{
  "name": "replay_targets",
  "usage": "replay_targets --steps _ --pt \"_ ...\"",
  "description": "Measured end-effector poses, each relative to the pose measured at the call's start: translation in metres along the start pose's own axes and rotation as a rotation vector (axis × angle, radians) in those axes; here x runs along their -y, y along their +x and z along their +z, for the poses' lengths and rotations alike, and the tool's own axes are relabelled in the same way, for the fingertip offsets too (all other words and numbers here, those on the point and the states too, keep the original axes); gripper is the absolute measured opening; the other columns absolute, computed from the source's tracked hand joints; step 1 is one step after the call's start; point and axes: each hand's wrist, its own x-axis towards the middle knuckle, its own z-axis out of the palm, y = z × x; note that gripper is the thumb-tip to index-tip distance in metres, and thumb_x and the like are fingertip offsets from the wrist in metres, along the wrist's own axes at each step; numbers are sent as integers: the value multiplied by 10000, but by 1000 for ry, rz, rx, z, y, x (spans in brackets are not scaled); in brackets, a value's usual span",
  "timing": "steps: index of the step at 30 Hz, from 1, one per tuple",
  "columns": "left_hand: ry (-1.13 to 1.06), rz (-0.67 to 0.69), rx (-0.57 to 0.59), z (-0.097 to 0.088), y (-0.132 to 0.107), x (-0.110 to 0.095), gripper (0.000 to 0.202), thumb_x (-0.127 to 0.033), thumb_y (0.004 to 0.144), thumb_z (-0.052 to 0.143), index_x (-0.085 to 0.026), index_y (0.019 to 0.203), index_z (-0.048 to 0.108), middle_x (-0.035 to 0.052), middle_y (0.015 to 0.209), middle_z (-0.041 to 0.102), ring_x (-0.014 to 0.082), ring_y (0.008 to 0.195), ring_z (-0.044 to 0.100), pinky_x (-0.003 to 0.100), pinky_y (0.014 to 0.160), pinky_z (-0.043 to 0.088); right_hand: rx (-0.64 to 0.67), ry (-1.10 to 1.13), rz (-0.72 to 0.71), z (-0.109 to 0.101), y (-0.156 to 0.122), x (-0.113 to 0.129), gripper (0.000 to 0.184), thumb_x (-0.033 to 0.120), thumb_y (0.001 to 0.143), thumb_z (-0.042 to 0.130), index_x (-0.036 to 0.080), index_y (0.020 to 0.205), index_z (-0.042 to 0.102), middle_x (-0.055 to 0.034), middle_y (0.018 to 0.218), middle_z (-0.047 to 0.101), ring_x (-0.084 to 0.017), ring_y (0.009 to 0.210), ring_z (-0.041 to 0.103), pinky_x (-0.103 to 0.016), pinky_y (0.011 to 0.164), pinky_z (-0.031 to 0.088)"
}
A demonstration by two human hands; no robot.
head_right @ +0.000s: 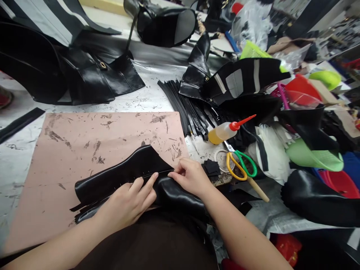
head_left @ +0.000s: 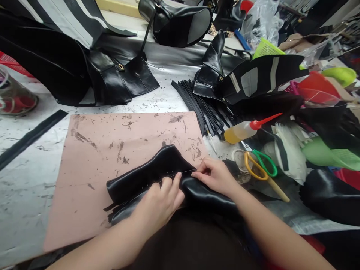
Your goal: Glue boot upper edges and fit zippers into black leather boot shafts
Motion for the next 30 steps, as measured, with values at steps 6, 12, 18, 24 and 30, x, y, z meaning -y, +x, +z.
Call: replay_targets --steps 6,12,18,24,30 --pt "1 -18 11 1 0 1 204 -282 805 469 -199 944 592 74 1317 456 204 774 520 273 454 337 66 -51 125 1 9 1 221 208 686 651 181 540 488 16 606 573 -108 564 514 -221 538 394" --pt "-11 5 34 0 0 3 227 -281 795 483 -175 966 590 108 1333 429 209 765 516 284 459 340 231 -296 217 -19 33 4 316 331 616 695 200 546 416 42 543 524 -119 527 477 -217 461 304" --pt "-27 32 47 -1 -7 1 371 -284 763 528 -120 1094 557 162 1338 406 279 953 514 324 578 429 -86 -457 413 -46 53 -25 254 322 646 646 204 787 470 6 660 572 -155 588 526 -239 499 344" --pt "-88 -23 6 1 -31 -4 492 -357 816 470 -85 1226 464 143 1208 519 275 1123 442 377 898 381 -27 -391 495 -45 53 -33 242 111 628 554 171 862 532 -23 691 613 -162 600 559 -251 536 386" --pt "-73 -138 -95 8 -65 -17 428 -270 848 405 -70 1223 457 136 1214 522 258 1088 471 358 887 386 -558 -196 80 -45 -8 44 94 291 729 587 204 705 557 -30 750 607 -181 685 571 -314 654 441"
